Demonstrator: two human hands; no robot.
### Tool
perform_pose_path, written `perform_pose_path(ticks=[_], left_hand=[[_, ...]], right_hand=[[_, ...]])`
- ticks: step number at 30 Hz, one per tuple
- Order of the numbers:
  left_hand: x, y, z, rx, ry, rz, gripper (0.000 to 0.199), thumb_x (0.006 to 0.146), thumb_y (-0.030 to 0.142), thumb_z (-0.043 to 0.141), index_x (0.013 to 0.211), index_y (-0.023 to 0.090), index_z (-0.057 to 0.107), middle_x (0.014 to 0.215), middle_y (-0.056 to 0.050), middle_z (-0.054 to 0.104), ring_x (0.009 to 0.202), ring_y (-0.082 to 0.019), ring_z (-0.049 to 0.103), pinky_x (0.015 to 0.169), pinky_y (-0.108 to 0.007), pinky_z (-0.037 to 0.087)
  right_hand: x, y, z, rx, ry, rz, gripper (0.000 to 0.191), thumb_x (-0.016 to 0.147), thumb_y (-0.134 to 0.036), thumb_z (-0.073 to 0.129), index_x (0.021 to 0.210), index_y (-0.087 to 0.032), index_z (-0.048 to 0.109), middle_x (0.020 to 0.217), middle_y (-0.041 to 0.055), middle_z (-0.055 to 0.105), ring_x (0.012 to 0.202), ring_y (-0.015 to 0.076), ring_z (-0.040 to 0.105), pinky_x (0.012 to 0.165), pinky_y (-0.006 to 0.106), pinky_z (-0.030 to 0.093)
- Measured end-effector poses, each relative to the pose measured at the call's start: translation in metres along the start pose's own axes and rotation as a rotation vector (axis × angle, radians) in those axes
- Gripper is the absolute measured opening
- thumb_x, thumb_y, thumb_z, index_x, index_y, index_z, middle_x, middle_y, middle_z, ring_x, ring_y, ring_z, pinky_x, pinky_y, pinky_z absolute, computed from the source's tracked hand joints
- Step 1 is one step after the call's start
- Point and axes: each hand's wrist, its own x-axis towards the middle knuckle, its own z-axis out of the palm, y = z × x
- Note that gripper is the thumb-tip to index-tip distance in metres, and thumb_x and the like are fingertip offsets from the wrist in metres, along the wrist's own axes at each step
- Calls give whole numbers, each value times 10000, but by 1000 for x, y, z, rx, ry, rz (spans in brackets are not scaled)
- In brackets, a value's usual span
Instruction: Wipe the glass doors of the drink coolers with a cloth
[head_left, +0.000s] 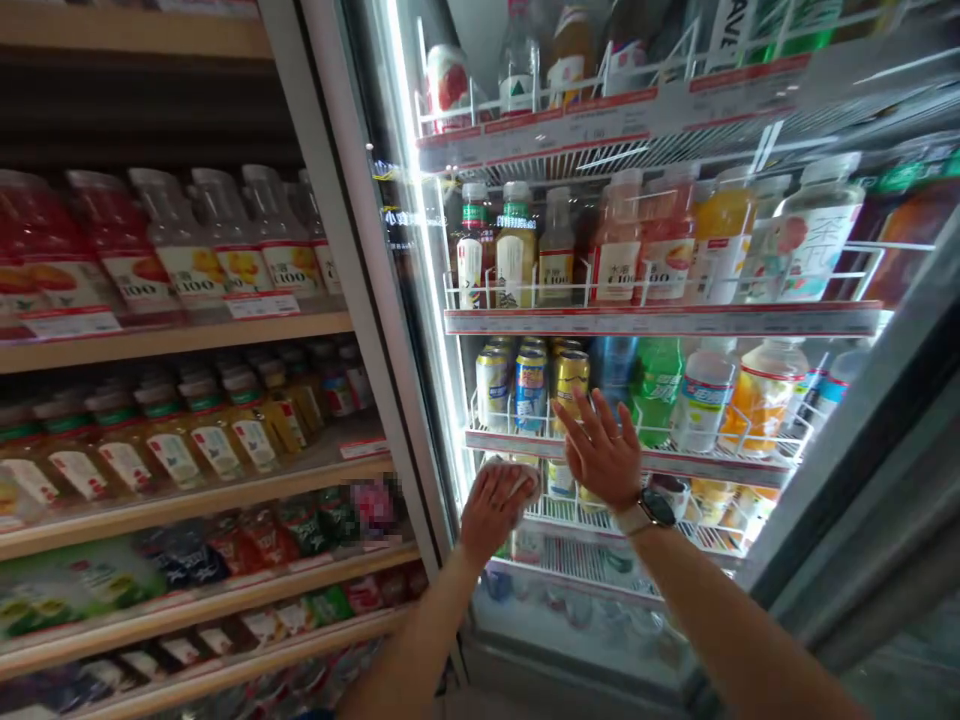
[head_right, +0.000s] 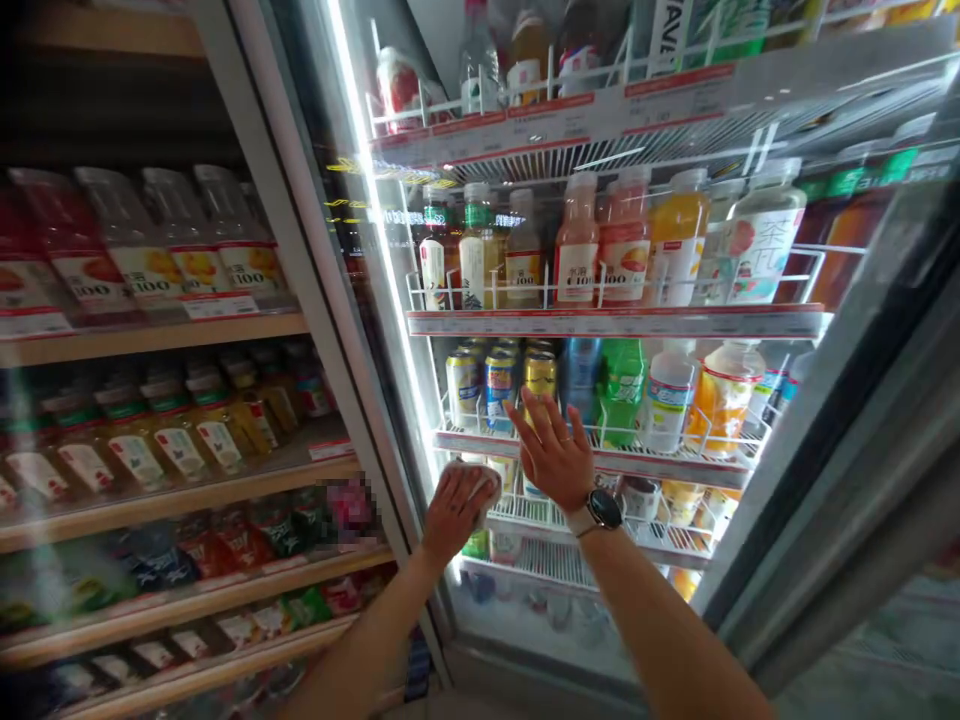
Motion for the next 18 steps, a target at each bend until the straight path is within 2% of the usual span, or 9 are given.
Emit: perform_pose_path(ticks=[1, 3, 7, 9, 12, 15, 18], left_hand=[[6, -5, -2, 3, -12, 16, 458, 964, 147, 469, 1413, 238, 492, 1492, -63, 498, 1467, -225, 315, 1200, -468, 352], [35, -18, -7, 9, -7, -3, 492, 962, 144, 462, 1443, 249, 456, 1515, -59, 468, 1473, -232, 301, 1203, -476, 345], [107, -43, -14, -49, 39, -204, 545, 972, 146, 389, 1510, 231, 362, 1597, -65, 329, 1512, -251, 178, 1231, -502, 274], [126, -46, -14, -80, 53, -258, 554, 975, 163, 363, 1524, 231, 335, 1621, -65, 271, 1521, -260, 131, 1239, -524, 227], [118, -38, -7, -49, 90, -233, 565, 971, 340, 453, 1513, 209, 362, 1625, -93, 254, 1522, -311, 106, 1232, -566, 189], [81, -23, 6, 27, 132, -193, 687, 897, 573, 552, 1455, 184, 456, 1589, -136, 329, 1511, -360, 140, 1221, -586, 192], [39, -7, 16, 22, 87, -195, 723, 826, 625, 634, 1383, 173, 543, 1525, -169, 429, 1497, -393, 183, 1209, -608, 205]], right_hand=[[0, 0, 0, 2, -6, 5, 680, 943, -246, 498, 1567, -304, 234, 1571, 39, 376, 1473, 223, 312, 1237, 435, 135], [-1, 0, 1, 5, -19, 10, 687, 943, -247, 503, 1567, -316, 225, 1575, 35, 370, 1472, 227, 312, 1236, 441, 134], [-2, 0, 0, 0, -9, 0, 685, 937, -246, 506, 1566, -305, 240, 1568, 35, 389, 1483, 224, 287, 1235, 441, 144], [-1, -1, -1, -7, 0, -3, 680, 937, -244, 500, 1566, -296, 245, 1567, 38, 393, 1486, 220, 279, 1233, 440, 152], [0, -2, -2, -19, 2, -4, 676, 939, -242, 491, 1567, -289, 243, 1571, 40, 388, 1488, 220, 275, 1231, 444, 158], [0, -2, -2, -19, 6, 2, 686, 936, -242, 497, 1567, -303, 234, 1576, 33, 378, 1481, 228, 292, 1229, 449, 163], [-1, -2, -1, -12, 3, 7, 693, 936, -241, 501, 1567, -317, 225, 1587, 26, 357, 1478, 233, 300, 1228, 456, 162]])
